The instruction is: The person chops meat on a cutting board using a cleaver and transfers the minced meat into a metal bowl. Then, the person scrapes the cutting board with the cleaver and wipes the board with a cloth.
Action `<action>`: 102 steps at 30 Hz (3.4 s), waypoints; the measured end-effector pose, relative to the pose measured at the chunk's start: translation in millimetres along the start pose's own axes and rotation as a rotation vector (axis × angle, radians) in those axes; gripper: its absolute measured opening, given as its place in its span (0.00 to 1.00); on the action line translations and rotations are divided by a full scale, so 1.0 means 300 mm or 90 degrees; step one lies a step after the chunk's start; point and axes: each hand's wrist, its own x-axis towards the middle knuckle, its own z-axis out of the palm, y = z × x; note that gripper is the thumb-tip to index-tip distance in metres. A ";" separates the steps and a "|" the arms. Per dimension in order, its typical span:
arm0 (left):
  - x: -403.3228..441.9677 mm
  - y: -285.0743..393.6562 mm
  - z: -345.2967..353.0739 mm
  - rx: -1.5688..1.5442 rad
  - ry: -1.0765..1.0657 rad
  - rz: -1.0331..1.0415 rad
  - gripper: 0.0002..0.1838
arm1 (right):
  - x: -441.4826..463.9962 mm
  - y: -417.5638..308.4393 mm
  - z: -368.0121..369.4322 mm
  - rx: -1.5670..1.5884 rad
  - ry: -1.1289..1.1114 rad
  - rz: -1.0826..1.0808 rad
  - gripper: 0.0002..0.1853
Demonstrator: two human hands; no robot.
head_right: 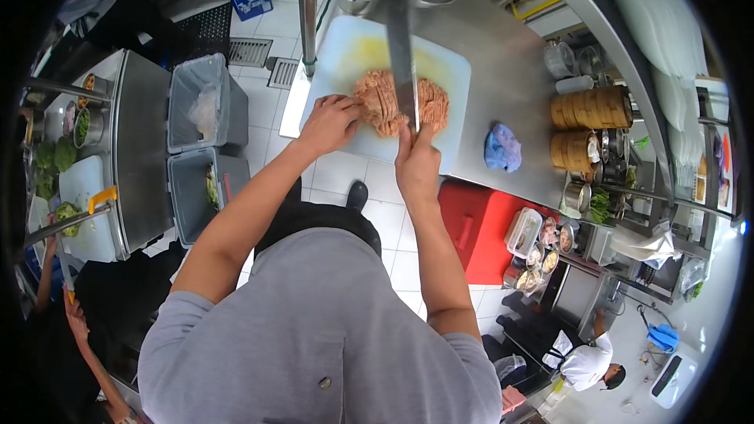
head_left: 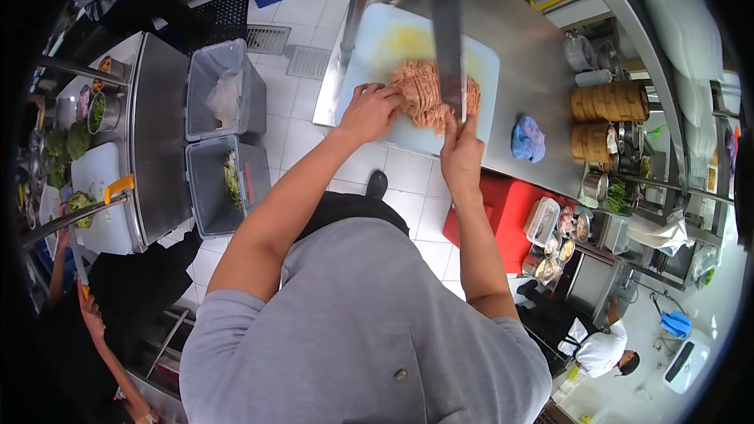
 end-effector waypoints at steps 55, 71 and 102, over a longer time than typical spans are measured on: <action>-0.041 0.000 -0.023 0.018 -0.015 0.003 0.22 | 0.005 -0.056 0.001 -0.031 0.009 0.006 0.14; -0.041 -0.002 -0.003 0.037 -0.012 0.024 0.20 | -0.024 0.074 0.128 -0.088 -0.066 0.013 0.19; -0.142 -0.066 -0.201 -0.009 0.205 -0.015 0.18 | -0.038 -0.008 0.118 -0.119 -0.077 0.004 0.17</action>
